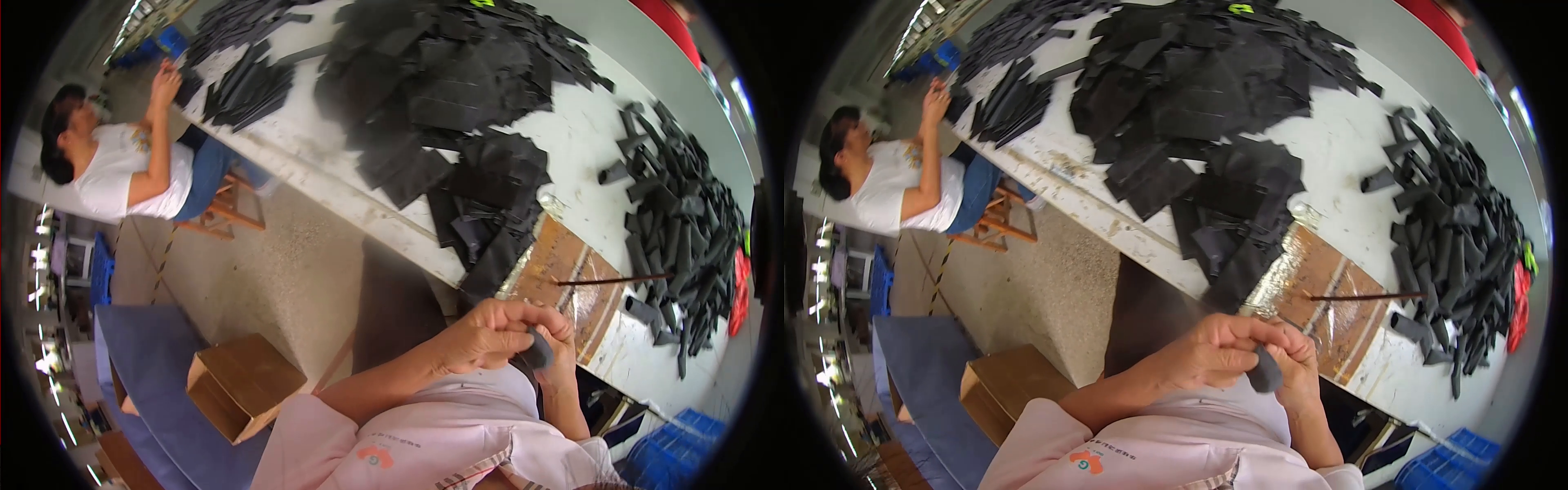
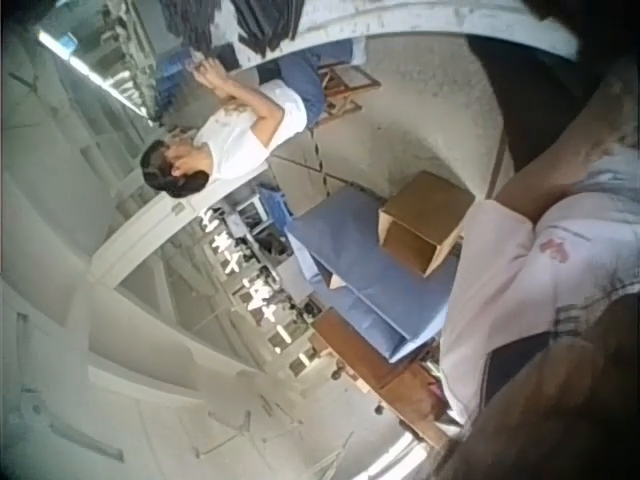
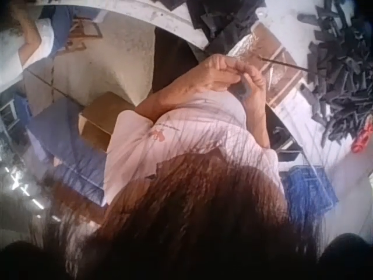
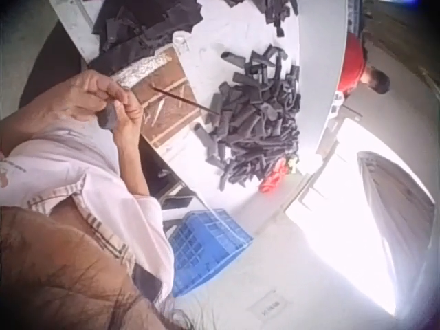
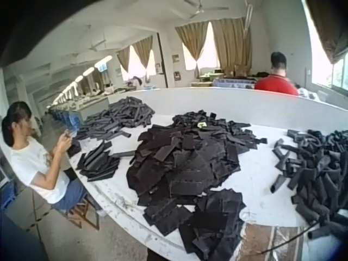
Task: Folding or assembling black synthetic materials in a manufacturing setting.
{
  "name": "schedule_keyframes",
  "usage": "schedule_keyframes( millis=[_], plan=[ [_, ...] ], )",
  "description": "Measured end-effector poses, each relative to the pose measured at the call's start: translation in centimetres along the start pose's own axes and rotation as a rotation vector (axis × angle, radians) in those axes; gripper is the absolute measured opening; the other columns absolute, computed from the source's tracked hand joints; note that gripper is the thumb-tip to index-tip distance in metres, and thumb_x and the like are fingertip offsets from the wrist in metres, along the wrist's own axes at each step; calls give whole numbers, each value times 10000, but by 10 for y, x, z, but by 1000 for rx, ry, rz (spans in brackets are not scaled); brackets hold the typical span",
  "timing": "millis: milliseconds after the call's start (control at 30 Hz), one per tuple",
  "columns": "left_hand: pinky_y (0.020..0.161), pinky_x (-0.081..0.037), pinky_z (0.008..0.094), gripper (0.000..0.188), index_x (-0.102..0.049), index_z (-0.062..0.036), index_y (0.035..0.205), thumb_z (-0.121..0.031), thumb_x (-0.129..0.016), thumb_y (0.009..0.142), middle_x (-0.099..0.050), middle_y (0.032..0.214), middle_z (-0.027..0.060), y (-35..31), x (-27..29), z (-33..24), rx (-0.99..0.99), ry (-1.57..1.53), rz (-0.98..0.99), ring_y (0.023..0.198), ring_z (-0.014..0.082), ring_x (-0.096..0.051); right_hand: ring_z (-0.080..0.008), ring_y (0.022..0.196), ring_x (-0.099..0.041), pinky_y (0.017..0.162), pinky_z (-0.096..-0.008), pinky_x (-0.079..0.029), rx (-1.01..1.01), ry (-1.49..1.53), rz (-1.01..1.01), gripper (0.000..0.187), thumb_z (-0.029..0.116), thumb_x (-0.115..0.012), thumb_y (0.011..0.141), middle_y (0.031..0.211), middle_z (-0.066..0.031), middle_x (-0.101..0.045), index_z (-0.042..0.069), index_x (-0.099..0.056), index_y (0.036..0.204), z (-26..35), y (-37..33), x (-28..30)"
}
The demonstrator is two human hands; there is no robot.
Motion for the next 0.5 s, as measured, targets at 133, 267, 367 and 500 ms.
schedule_keyframes(
  millis=[133, 267, 367, 500],
  plan=[
    [328, -212, 147, 257, -537, -15, 1026, 38, -486, 780, -554, 739, 3, 19, -3, -2, 9, 32, -149, 369, -5, -303, -100, 699, -437, 642, -214, -346, 89, -160, -102, 146, 134, -542, 824, 765, -20, -489, 15, -507, 746, 24, -8, 23],
    [313, -231, 150, 246, -477, -14, 1060, 5, -459, 816, -571, 751, 28, 46, -45, -12, 24, -171, 135, 333, 6, -306, -128, 654, -420, 602, -224, -342, 442, -600, -112, 181, 143, -510, 844, 708, -34, -465, 11, -471, 726, 93, -23, 11],
    [314, -227, 157, 235, -458, -24, 1072, -24, -436, 839, -556, 725, 32, 71, -87, -32, 16, -203, 273, 323, 11, -299, -92, 594, -398, 535, -212, -323, 598, -643, -220, 203, 152, -513, 841, 641, -11, -442, 18, -454, 701, 142, -29, 7],
    [312, -223, 170, 169, -463, -40, 1017, -46, -409, 858, -536, 686, 47, 110, -88, -43, 48, -407, 131, 315, 24, -293, -48, 528, -360, 475, -188, -286, 551, -666, -338, 262, 204, -530, 843, 570, 44, -413, 29, -460, 661, 169, -9, 25]
  ],
)
Point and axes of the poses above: each hand's wrist, its own y-axis towards the middle knuckle, its own x-axis out of the back of the hand, z = x × y, the point moved 6 cm from there along y, towards the middle knuckle
